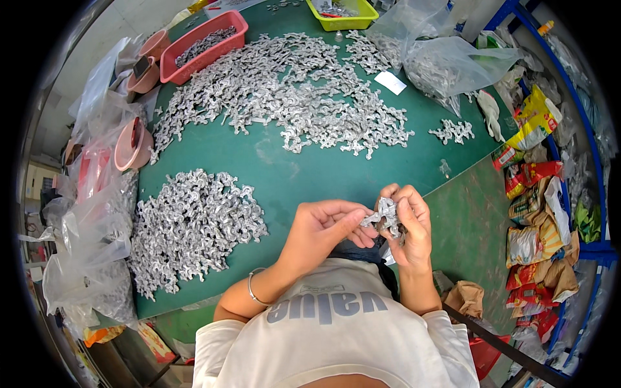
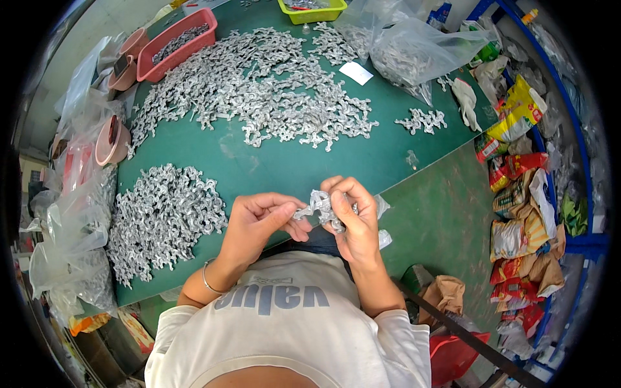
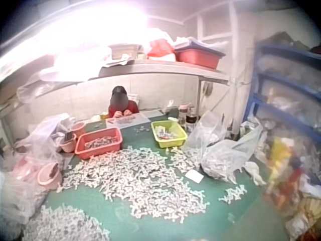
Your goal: The person sits at a green table and assembles small, silver, metallic parts by hand. They pick up individual pieces from a large pile, connect them together, and place the finished assemblies into a plastic bag. The person occasionally reaches under the table to adjust the bag.
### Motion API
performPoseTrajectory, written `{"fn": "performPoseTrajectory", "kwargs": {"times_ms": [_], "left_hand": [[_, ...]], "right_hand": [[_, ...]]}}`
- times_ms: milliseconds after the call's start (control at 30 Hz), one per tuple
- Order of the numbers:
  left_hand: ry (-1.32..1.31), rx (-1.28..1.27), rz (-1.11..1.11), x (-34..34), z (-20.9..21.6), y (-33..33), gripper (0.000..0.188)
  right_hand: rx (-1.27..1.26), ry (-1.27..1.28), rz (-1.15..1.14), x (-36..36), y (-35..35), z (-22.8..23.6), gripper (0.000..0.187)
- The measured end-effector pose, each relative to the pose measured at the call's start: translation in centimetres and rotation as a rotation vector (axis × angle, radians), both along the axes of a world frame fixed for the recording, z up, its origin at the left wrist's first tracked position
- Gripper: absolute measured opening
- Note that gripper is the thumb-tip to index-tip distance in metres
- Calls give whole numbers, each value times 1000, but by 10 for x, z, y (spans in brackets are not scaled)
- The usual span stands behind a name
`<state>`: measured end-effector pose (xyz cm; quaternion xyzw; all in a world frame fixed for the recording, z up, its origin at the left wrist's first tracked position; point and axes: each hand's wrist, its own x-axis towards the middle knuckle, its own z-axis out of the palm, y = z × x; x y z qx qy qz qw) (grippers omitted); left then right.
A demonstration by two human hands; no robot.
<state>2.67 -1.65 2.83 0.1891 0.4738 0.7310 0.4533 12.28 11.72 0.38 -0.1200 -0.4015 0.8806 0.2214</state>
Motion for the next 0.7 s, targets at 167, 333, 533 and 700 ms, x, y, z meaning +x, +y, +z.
{"fn": "performPoseTrajectory", "kwargs": {"times_ms": [167,333,533,700], "left_hand": [[-85,14,-33,-1,-2,1,22],[-116,48,12,1,-6,4,20],[-157,70,-5,0,-5,1,22],[-209,102,-11,-1,-6,0,21]], "right_hand": [[-75,-32,41,-1,-2,7,16],[-284,-1,160,-4,-2,10,24],[-447,-30,178,-5,-6,15,31],[-552,-5,208,-2,-4,11,34]]}}
